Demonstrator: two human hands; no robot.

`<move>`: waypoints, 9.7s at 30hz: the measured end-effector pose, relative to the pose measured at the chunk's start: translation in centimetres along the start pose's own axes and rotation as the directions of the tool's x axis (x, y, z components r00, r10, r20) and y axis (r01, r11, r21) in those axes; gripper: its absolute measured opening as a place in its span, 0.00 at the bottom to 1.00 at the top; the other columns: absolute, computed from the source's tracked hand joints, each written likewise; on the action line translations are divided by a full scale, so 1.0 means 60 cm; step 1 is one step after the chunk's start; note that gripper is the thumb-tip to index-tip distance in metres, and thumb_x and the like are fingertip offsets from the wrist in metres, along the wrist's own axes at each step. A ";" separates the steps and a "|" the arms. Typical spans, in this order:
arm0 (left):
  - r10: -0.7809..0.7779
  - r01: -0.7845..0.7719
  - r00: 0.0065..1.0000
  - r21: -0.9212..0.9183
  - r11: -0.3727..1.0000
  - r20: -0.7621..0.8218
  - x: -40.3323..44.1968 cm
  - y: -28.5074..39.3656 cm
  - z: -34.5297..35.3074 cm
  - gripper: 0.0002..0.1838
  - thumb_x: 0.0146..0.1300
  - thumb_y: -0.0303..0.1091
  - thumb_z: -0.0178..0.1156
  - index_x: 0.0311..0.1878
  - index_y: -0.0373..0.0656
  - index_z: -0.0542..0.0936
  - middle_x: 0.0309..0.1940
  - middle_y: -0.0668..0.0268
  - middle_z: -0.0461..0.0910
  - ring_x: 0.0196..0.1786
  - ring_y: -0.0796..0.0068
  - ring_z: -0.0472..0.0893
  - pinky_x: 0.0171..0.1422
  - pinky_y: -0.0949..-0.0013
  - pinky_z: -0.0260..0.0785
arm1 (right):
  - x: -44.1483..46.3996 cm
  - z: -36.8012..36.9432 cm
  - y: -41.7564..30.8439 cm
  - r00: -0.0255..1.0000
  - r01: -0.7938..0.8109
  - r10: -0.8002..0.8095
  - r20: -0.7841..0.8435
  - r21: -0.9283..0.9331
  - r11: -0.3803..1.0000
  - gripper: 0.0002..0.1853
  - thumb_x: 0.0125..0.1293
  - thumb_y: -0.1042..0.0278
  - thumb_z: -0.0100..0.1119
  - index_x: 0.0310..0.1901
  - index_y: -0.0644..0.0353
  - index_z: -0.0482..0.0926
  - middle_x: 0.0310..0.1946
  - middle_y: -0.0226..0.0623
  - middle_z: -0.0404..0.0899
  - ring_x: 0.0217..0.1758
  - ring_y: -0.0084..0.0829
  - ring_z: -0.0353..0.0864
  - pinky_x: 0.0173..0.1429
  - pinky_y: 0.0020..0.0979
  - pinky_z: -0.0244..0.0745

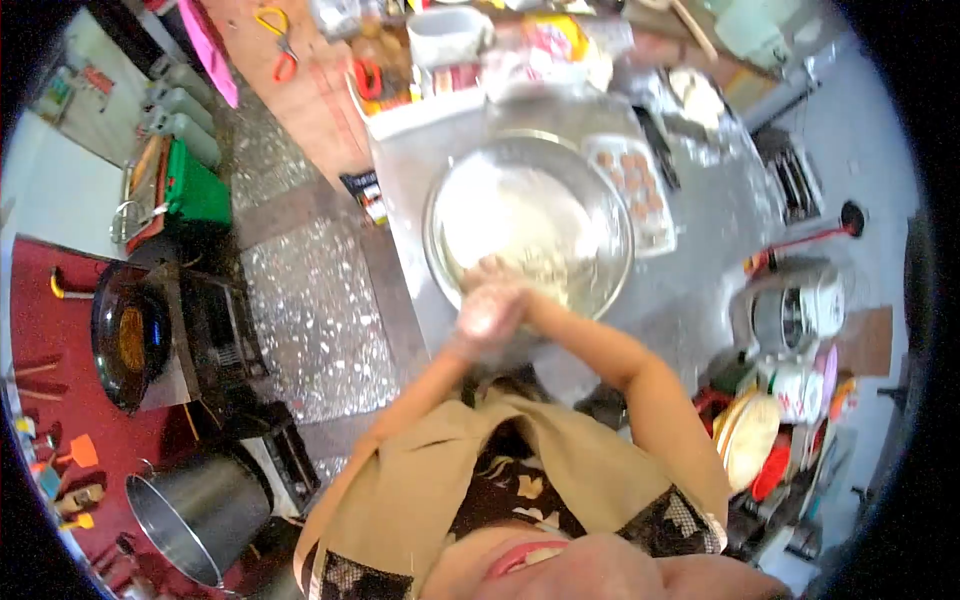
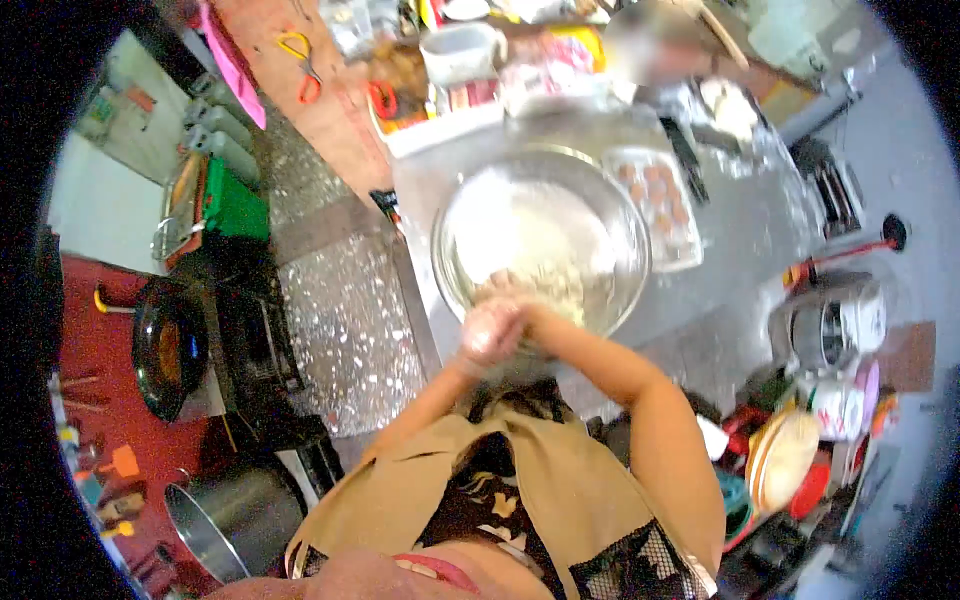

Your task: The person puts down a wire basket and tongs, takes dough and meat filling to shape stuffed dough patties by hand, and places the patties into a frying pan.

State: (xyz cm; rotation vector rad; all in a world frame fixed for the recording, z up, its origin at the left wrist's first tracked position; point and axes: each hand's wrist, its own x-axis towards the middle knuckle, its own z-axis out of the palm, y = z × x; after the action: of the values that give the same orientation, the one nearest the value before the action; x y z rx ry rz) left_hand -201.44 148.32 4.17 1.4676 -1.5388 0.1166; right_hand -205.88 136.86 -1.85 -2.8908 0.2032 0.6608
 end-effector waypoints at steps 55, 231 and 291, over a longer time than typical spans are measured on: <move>-0.084 0.095 0.990 0.097 0.991 -0.115 0.166 0.095 0.090 0.17 0.61 0.33 0.56 0.52 0.40 0.76 0.49 0.49 0.75 0.50 0.50 0.75 0.57 0.52 0.65 | -0.158 -0.094 0.097 0.712 0.591 0.339 -0.615 0.265 -0.762 0.20 0.70 0.51 0.39 0.46 0.58 0.73 0.41 0.35 0.76 0.48 0.31 0.74 0.55 0.32 0.69; -0.344 0.350 0.935 0.066 0.934 -0.091 0.179 0.152 0.038 0.67 0.30 0.54 0.79 0.71 0.36 0.51 0.66 0.45 0.59 0.71 0.44 0.53 0.74 0.48 0.44 | -0.264 -0.098 0.111 0.844 0.536 0.290 -0.451 0.739 -0.409 0.19 0.68 0.68 0.50 0.57 0.66 0.70 0.53 0.43 0.73 0.57 0.33 0.73 0.62 0.34 0.69; -0.586 0.400 0.807 -0.658 0.637 -0.077 0.178 0.159 0.090 0.42 0.41 0.43 0.76 0.61 0.40 0.70 0.51 0.52 0.74 0.57 0.54 0.74 0.64 0.56 0.64 | -0.252 -0.198 0.008 0.603 0.753 0.547 -0.581 0.188 -0.630 0.34 0.65 0.43 0.51 0.61 0.67 0.65 0.58 0.49 0.69 0.57 0.41 0.74 0.62 0.42 0.71</move>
State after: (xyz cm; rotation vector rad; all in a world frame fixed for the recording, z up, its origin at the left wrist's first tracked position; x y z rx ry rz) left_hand -210.08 139.79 13.48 1.2078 -0.7577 -0.4610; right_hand -214.47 135.50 15.28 -0.4815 0.0078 -0.8207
